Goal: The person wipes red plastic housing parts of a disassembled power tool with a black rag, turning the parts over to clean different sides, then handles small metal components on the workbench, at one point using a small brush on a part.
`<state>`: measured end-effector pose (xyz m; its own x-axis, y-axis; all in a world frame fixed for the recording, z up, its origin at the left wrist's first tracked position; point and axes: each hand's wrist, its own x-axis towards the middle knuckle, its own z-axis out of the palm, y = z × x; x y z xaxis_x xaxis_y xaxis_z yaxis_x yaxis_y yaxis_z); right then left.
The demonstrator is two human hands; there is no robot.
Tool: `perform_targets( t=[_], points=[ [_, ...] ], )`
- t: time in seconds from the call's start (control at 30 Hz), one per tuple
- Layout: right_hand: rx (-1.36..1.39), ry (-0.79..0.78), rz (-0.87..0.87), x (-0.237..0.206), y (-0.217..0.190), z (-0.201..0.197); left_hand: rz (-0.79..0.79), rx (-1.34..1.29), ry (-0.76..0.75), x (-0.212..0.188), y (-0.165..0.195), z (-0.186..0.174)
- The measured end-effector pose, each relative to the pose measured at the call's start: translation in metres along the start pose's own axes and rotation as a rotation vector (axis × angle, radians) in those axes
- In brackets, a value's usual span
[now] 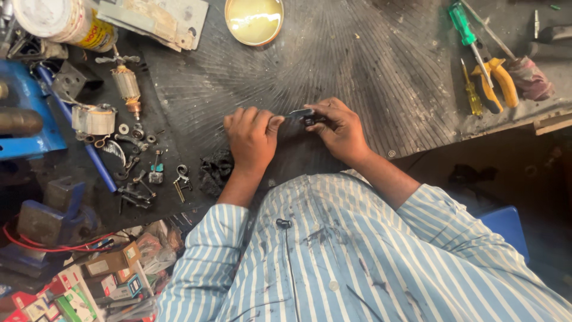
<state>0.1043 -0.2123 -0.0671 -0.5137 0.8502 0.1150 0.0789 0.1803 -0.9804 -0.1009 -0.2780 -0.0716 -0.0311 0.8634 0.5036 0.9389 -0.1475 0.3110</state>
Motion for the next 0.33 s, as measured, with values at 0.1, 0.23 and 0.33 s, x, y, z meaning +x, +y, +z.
perform_targets(
  t=[0.1,0.23,0.33],
  points=[
    [-0.117,0.033,-0.026,-0.002,0.001,-0.001,-0.029,-0.019,-0.009,-0.004,-0.001,-0.002],
    [-0.059,0.033,-0.009,-0.003,0.005,0.002,0.091,-0.044,0.001,-0.007,-0.001,0.001],
    [-0.047,0.017,0.002,-0.004,0.012,0.001,-0.104,-0.076,-0.002,-0.007,-0.008,0.003]
  ],
)
